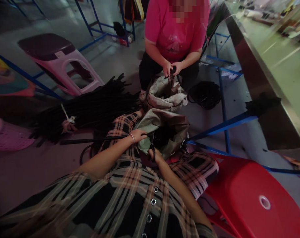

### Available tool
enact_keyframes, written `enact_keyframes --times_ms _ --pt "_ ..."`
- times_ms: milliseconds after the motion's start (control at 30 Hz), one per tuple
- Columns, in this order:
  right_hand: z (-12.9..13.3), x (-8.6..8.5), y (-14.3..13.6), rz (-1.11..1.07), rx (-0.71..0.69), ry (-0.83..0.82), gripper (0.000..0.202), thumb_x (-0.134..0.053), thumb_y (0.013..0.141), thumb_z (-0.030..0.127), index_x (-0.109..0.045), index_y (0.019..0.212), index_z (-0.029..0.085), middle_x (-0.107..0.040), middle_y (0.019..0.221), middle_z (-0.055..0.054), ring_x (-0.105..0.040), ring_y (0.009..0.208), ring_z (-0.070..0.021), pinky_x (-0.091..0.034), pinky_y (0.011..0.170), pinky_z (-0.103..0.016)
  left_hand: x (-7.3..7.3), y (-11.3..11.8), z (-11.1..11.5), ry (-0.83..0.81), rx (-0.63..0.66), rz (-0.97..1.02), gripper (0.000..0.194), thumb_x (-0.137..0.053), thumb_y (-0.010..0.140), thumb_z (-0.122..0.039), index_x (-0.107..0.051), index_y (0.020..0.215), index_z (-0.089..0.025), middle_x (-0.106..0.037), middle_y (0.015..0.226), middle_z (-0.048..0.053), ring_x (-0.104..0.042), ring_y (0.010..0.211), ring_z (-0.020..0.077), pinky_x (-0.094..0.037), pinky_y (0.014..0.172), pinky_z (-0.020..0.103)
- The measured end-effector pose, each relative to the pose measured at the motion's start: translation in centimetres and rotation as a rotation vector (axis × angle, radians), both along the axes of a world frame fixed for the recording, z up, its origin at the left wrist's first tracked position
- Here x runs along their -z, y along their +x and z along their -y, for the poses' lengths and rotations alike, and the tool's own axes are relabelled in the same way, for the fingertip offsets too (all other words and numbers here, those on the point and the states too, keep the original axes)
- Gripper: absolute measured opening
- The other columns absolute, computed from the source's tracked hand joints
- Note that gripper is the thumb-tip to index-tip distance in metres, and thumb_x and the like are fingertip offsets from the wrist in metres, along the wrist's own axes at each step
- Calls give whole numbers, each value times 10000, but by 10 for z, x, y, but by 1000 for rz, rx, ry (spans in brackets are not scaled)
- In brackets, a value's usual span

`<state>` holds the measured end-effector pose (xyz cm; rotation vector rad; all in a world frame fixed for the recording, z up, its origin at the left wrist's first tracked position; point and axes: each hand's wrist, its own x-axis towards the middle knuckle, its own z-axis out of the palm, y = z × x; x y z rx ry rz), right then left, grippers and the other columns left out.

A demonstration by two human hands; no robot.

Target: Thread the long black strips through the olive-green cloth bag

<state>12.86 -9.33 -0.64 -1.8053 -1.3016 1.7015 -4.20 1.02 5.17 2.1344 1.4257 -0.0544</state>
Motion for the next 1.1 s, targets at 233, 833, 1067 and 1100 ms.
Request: enact_keyframes --times_ms 233,833,1067,1100 --pt "0 0 0 -20 -43 8 184 -459 795 267 -569 729 136 -616 602 -46 -559 581 -148 -376 512 -221 1 5 3 -5 24 -27 371 -491 854 -422 -700 1107 -251 -700 1092 61 -627 1017 240 -476 823 305" --pt "1 10 0 61 64 50 142 -482 763 229 -576 690 151 -564 521 -2 -531 463 -114 -357 444 -190 2 10 7 17 74 -21 377 -503 854 -428 -696 1121 -245 -705 1073 76 -633 1005 255 -481 798 312" --pt "-2 -7 0 82 160 -22 140 -481 713 190 -550 597 150 -535 441 -13 -512 395 -120 -363 395 -200 0 -1 3 74 89 -53 361 -528 839 -417 -687 1131 -278 -699 1084 35 -620 1018 230 -467 824 290" --pt "-2 -10 0 79 180 -17 146 -477 714 195 -543 591 153 -533 443 -11 -513 391 -120 -366 391 -201 0 -4 2 77 79 -57 354 -528 838 -422 -691 1119 -283 -700 1080 28 -619 1015 226 -466 823 286"
